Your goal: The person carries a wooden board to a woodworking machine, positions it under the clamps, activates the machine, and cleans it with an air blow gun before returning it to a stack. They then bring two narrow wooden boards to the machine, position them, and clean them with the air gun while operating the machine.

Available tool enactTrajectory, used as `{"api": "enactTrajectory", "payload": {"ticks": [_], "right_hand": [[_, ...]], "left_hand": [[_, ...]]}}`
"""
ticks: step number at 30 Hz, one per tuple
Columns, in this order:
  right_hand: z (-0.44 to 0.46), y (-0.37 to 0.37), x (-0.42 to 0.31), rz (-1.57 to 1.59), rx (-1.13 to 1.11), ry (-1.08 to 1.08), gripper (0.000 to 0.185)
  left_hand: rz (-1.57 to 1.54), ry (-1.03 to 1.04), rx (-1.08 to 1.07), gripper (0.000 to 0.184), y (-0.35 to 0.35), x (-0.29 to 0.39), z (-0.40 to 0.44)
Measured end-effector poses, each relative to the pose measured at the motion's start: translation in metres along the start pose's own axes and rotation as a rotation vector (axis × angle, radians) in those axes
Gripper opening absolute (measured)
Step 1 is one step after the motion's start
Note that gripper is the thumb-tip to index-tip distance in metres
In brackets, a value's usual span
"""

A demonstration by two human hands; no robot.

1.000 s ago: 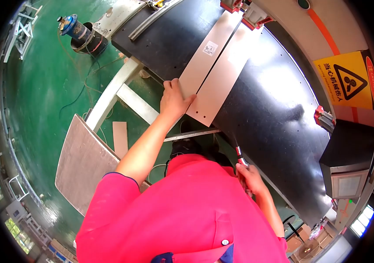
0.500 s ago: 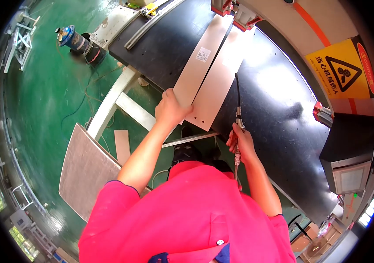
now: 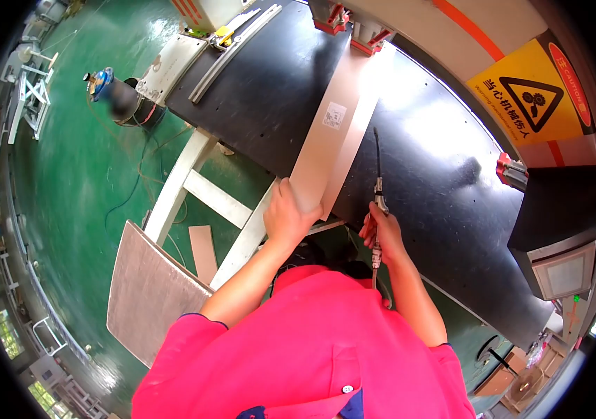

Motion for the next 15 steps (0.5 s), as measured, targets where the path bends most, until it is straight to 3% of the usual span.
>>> {"api": "enactTrajectory", "payload": {"ticks": [5, 8, 15], "right_hand": [[-0.001, -0.001, -0.001, 0.032, -0.003, 0.004, 0.046], [-0.003, -0.003, -0.002, 0.042, -0.004, -0.003, 0.046], [-0.018, -0.012, 0.004, -0.029, -0.029, 0.042, 0.048]], "left_hand": [[-0.009, -0.054, -0.13, 0.073, 0.006, 0.009, 0.001], [0.089, 0.164, 0.008, 0.074, 0.016, 0.011, 0.007], [0.222, 0.221, 0.026, 0.102, 0.044, 0.041, 0.032]]}}
Point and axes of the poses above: each hand's wrist, its own z-axis towards the middle knuckle, its own y-axis out of the palm, x = y × z, the point moved 4 cm from there along z, towards the middle knuckle, and after that the axes turned 2 degrees about y, right-handed, at the moved point
